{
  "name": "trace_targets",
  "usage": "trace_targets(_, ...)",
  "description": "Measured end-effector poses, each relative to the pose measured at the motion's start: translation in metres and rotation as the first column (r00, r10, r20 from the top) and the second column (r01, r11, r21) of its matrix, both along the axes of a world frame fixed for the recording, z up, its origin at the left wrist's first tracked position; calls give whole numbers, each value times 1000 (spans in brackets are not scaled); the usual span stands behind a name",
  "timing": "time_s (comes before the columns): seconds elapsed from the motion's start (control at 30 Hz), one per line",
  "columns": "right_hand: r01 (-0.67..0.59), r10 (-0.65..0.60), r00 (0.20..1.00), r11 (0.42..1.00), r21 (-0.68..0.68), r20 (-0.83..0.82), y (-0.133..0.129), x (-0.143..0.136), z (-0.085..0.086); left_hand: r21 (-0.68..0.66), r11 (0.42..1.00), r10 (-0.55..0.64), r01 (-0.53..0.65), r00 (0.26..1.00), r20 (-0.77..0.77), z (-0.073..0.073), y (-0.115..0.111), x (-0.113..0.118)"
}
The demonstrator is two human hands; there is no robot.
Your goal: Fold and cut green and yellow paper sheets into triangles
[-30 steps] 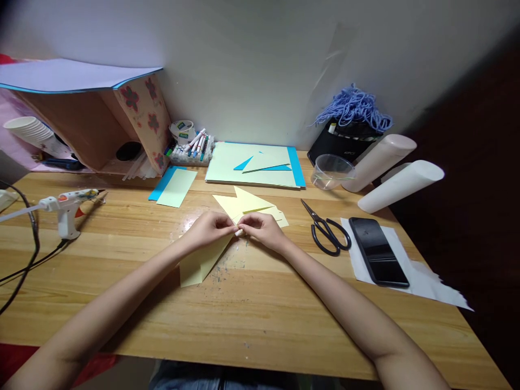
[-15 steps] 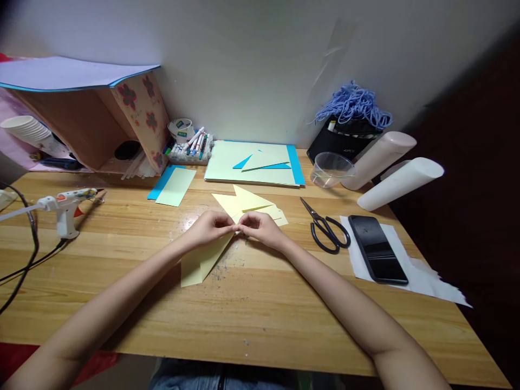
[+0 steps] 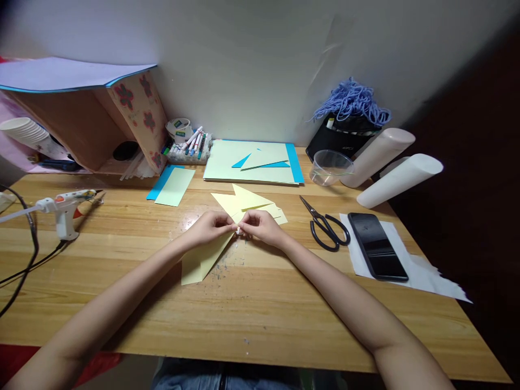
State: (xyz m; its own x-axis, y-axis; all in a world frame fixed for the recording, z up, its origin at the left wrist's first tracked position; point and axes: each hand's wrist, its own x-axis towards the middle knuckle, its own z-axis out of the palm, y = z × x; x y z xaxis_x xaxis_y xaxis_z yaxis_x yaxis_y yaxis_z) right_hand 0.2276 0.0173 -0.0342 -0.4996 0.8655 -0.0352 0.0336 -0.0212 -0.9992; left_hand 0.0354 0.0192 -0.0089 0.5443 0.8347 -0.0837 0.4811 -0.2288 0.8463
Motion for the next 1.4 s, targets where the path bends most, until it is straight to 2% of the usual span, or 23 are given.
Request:
trace_targets(0.23,6,-7,1000,999,-37,-23,0,0,-3,-55,998,-26,28,999,35,5,-2,2)
trace_targets(0.57,-10,11,998,1000,-5,60,1,1,-6,-109,994,16,-8,997,70,-5,0,2)
trace_targets(0.87,-46,47,999,999,-14,20,0,2,-3,-163,987,19,-8,998,65,-5,-1,-1)
trace_targets(1.03,3,-3,1000,1000,7,-4,0,2,-1,-138,989,-47,61,993,106,-7,2,-2)
trace_targets(1.17,30,-30,999,1000,1,-36,1,1,-1,-61,994,-90,89,996,-5,-2,3,-5)
trace_targets(1.4,50,-50,996,999,4,-76,-1,-1,1,-79,987,-145,142,989,-29,3,1,-6)
